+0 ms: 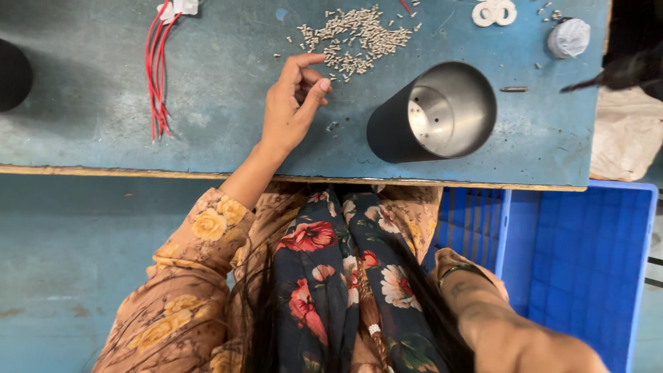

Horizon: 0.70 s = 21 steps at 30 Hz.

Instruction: The person assembles LED light fixtures by inserting LED modules into cylindrical housings, threading wires through holes, and securing components with screws using a power screwdriver. Completed units are placed aside on the workbench.

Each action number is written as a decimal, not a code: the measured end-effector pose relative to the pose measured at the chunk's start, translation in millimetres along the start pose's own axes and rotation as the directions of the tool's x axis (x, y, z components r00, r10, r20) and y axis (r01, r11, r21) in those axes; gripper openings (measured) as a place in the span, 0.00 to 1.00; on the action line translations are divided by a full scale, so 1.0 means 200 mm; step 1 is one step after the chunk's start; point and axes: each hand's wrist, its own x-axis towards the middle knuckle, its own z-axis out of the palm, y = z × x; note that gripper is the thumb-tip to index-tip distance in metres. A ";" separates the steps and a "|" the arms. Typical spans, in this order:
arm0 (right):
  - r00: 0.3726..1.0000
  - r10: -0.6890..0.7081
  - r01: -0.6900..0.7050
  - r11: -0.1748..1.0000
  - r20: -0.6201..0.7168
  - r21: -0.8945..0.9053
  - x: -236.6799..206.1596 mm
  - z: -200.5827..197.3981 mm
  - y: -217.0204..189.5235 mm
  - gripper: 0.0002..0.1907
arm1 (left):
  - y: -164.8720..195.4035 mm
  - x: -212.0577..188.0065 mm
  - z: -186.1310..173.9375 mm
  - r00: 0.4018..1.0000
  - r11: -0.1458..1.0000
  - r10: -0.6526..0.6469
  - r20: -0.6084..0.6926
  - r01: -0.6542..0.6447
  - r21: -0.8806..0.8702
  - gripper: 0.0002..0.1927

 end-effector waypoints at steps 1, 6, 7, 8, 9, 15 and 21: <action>0.999 0.011 -0.012 1.000 0.050 0.012 0.01 -0.02 0.02 0.16 | 0.00 0.00 0.00 1.000 1.000 -0.003 -0.001 0.003 0.000 0.16; 0.984 0.151 -0.144 0.987 0.098 -0.076 0.07 -0.06 0.16 0.16 | -0.02 0.00 -0.01 1.000 1.000 -0.010 0.001 0.010 -0.012 0.16; 0.973 0.210 -0.200 0.974 0.094 -0.104 0.09 -0.06 0.20 0.15 | -0.02 0.00 -0.01 1.000 1.000 -0.015 0.000 0.015 -0.016 0.16; 0.957 0.279 -0.266 0.954 0.081 -0.140 0.11 -0.06 0.24 0.15 | -0.03 -0.01 -0.02 1.000 1.000 -0.020 0.002 0.020 -0.024 0.16; 0.937 0.344 -0.329 0.925 0.056 -0.189 0.13 -0.06 0.27 0.15 | -0.03 -0.01 -0.02 1.000 0.999 -0.026 0.006 0.026 -0.033 0.16; 0.942 0.258 -0.322 0.872 -0.212 -0.370 0.25 -0.04 0.18 0.14 | -0.04 -0.04 -0.06 0.999 0.999 0.017 0.031 -0.017 -0.030 0.15; 0.987 0.119 -0.143 0.955 -0.107 -0.259 0.21 0.04 0.06 0.13 | -0.05 -0.07 -0.12 0.999 0.999 -0.040 0.034 0.041 -0.033 0.15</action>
